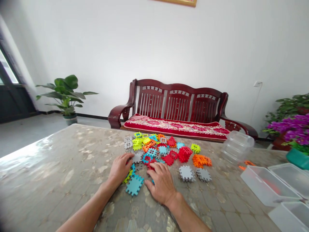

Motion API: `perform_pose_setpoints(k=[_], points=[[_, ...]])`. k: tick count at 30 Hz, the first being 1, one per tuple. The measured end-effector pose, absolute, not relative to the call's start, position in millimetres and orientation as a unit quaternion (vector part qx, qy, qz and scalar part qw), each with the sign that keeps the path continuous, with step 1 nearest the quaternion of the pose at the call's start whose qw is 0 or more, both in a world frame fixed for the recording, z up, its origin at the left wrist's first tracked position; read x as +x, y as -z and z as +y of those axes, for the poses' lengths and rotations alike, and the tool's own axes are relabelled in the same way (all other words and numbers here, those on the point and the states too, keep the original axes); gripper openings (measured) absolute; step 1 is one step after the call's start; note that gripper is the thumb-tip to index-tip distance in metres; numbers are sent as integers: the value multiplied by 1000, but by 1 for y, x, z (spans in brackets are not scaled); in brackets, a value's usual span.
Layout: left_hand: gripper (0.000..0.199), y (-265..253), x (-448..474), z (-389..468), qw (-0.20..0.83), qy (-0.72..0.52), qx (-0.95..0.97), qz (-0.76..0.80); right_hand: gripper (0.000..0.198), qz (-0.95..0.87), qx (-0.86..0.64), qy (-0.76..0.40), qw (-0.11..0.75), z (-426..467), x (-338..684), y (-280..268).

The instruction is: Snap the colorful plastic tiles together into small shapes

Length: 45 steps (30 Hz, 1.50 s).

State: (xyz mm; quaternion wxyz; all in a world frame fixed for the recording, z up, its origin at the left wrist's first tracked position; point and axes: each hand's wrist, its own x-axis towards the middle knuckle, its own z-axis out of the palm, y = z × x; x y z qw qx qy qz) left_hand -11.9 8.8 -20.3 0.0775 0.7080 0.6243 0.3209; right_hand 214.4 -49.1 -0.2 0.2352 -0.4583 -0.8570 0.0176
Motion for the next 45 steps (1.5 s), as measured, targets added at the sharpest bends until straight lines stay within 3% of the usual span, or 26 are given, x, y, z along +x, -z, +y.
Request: perform_pose_setpoints(k=[3, 9, 13, 18, 30, 35, 45], points=[[30, 17, -9, 4, 77, -323, 729, 598, 11, -839, -469, 7, 277, -46, 217, 3], [32, 7, -2, -6, 155, -335, 802, 469, 21, -813, -470, 53, 340, -39, 221, 8], [36, 9, -2, -6, 197, -389, 778, 452, 21, -798, -497, 65, 335, -37, 220, 12], [34, 15, -7, 4, 172, -459, 668, 559, 25, -800, -518, 61, 296, -35, 216, 16], [31, -20, -5, 35, 140, -271, 670, 677, 23, -832, -465, 24, 302, -39, 214, 15], [41, -26, 15, 47, 117, -206, 691, 683, 22, -835, -457, 30, 304, -40, 212, 12], [45, -26, 26, 72, 127, -197, 683, 692, 20, -831, -466, 25, 304, -39, 211, 10]])
